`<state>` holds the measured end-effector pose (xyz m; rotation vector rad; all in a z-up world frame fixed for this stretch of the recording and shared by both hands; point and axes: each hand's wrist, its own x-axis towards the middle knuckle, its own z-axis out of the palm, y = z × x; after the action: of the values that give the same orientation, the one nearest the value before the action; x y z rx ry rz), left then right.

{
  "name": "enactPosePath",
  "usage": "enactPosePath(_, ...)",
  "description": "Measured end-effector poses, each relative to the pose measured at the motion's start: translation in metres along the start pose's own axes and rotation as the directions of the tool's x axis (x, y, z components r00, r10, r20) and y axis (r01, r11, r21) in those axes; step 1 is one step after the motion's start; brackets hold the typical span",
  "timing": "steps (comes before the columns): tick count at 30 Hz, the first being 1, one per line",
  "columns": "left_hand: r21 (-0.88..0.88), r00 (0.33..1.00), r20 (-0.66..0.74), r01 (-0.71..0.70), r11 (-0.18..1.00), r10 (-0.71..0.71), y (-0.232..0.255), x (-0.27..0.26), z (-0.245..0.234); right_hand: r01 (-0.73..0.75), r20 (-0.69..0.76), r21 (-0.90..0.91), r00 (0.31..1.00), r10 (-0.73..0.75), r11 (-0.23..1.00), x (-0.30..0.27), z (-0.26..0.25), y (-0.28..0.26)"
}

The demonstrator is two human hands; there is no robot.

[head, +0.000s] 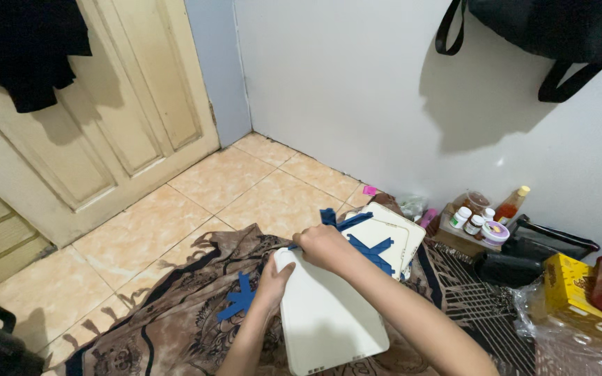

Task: The person sits on the floor and assembles white plastic trays by applying blue tape in an X pattern to secure them. They use a utility knife to trim excess tape and handle multiple trays one at a time.

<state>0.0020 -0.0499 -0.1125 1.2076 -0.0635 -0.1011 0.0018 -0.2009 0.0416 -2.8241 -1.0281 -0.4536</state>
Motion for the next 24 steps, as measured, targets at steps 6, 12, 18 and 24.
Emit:
enactPosePath(6, -0.441, 0.986, -0.156, -0.009, 0.898, -0.067, 0.004, 0.031, -0.017, -0.106, -0.190, 0.028, 0.976, 0.109, 0.994, -0.013, 0.000, -0.001)
enactPosePath(12, -0.398, 0.977, -0.211, -0.110, 0.911, 0.026, 0.018, 0.028, -0.014, -0.133, -0.257, 0.062, 0.955, 0.145, 0.989, -0.014, -0.010, -0.002)
enactPosePath(18, -0.341, 0.961, -0.259, -0.186, 0.922, 0.098, 0.035, 0.014, 0.007, -0.104, -0.327, 0.089, 0.936, 0.128, 0.991, -0.003, -0.005, -0.010)
enactPosePath(24, -0.277, 0.939, -0.304, -0.249, 0.928, 0.161, 0.046, 0.011, 0.020, -0.141, -0.309, -0.092, 0.945, 0.106, 0.986, 0.004, -0.007, -0.024)
